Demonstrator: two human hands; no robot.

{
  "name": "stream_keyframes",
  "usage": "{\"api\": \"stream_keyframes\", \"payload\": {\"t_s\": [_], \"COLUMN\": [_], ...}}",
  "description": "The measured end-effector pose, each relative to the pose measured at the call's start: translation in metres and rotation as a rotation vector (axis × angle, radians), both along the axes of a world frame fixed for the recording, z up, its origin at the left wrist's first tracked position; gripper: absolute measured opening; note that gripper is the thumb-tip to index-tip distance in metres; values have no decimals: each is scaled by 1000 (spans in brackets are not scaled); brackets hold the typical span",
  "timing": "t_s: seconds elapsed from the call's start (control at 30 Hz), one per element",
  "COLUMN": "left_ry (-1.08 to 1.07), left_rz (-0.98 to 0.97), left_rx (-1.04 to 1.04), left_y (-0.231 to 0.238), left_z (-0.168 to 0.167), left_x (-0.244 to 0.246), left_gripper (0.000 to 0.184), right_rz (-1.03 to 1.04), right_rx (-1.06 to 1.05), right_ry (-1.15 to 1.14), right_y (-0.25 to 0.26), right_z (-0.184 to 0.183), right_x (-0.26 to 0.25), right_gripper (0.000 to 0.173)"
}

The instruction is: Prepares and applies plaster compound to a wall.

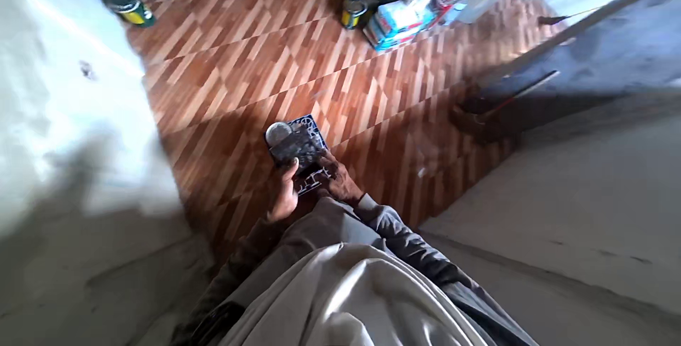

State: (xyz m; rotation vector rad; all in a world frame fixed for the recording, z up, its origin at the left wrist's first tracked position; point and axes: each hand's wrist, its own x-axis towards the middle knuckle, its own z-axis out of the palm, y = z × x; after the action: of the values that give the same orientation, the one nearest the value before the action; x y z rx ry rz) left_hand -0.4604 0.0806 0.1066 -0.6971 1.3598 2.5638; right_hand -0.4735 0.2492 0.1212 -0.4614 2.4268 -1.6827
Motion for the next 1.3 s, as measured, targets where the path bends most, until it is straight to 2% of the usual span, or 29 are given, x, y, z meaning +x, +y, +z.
{"api": "stream_keyframes", "payload": {"t_s": [0.07,0.2,0.27,0.33,0.43,0.5,0.57,0.67,0.8,0.87,0.97,1.03,1.1,1.17,1.23,1.3], "left_ry": [81,275,290,286,253,192,106,29,-191,-55,294,299,278,324,366,359], "left_rz": [6,-15,-16,43,118,199,273,298,246,195,155,176,180,164,184,296], "left_rx": [-108,-291,-351,-394,-422,-411,-432,-535,-587,-691,-803,-747,-690,-586,-473,-251], "left_y": [5,13,8,-4,-36,-61,-86,-126,-161,-172,-187,-194,-204,-219,-239,-250], "left_z": [9,30,27,21,8,1,-13,-42,-43,-41,-30,-8,13,30,48,62], "left_x": [-2,-8,-14,-18,-11,4,22,53,78,83,76,69,60,58,66,78], "left_gripper": [26,21,22,27,31,28,25,26,29,39,66,86,99,101,94,70], "right_rz": [-140,-377,-437,-495,-558,-608,-698,-754,-707,-723,-727,-743,-716,-684,-702,-469], "right_rx": [-136,-453,-583,-622,-435,-165,86,197,237,167,-186,-356,-471,-529,-534,-596], "right_ry": [-114,-237,-307,-272,133,475,714,888,1020,969,619,300,141,43,-119,-63], "right_y": [-6,-15,-14,-11,-7,-2,1,-1,-7,-15,-21,-17,-12,-21,-55,-60], "right_z": [20,26,28,29,34,39,45,49,53,59,75,76,79,115,186,194], "right_x": [-3,-21,-29,-32,-29,-29,-34,-38,-36,-31,-20,-20,-25,-15,4,17], "right_gripper": [31,7,5,5,8,9,8,10,14,12,11,18,18,23,16,24]}}
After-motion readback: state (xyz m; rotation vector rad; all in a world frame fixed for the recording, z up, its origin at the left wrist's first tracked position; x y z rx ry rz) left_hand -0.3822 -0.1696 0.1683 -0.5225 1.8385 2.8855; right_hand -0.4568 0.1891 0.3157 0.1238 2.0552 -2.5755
